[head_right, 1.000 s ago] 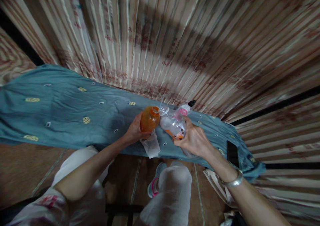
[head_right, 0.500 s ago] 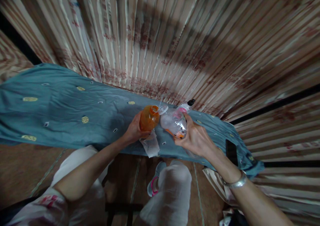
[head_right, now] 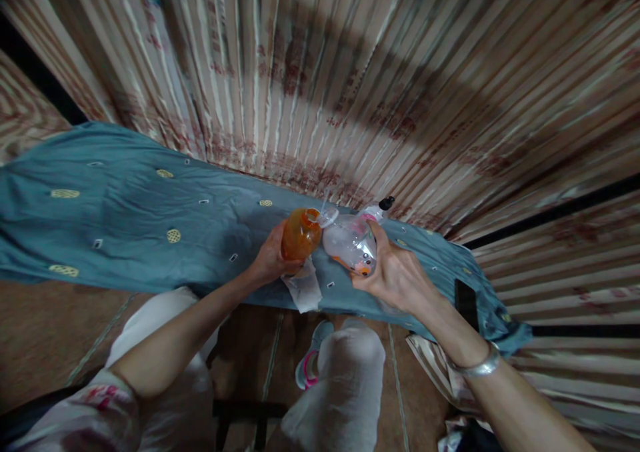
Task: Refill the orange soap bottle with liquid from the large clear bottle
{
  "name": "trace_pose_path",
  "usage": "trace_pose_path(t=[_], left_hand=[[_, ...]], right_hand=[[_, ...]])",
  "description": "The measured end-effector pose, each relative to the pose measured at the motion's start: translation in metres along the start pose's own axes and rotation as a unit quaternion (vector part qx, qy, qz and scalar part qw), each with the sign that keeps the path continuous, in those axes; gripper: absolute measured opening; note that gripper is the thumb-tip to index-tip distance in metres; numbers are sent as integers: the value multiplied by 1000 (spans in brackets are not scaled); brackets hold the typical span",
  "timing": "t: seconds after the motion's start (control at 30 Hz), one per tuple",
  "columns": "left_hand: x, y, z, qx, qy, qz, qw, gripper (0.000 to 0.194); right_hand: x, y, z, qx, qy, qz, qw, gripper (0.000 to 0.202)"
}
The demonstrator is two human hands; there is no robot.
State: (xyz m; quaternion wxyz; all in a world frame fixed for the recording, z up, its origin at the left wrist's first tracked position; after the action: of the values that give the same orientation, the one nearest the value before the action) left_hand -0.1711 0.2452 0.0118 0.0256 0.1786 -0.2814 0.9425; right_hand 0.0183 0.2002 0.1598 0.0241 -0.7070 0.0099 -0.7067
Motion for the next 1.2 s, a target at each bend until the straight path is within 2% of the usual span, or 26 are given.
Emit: trace_pose_path(t=[0.17,0.53,0.83,1.2], left_hand=[[-1,-1,1,-12,3,4,1000,90],[0,-1,5,-17,0,3,1000,90],[2,-5,13,-22,12,3,1000,81],[2,-5,13,-35,2,10,999,80]], right_hand=[[0,0,2,3,19,7,1000,86],[0,-2,10,23,55,25,998,93],[2,-2,7,14,37,-5,999,89],[3,-3,8,33,51,2,998,88]])
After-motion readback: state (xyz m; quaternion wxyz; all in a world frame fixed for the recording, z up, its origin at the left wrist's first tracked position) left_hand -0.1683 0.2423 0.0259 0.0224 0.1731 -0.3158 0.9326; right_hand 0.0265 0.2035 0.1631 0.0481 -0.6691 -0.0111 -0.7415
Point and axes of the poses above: each hand's wrist, its own y-axis away from the middle knuckle, its own x-axis out of the back of the hand, z = x × y, the point moved 10 cm from there along -y, towards the middle knuckle, and after that the axes turned 11 degrees about -x, right-handed, at the moved point
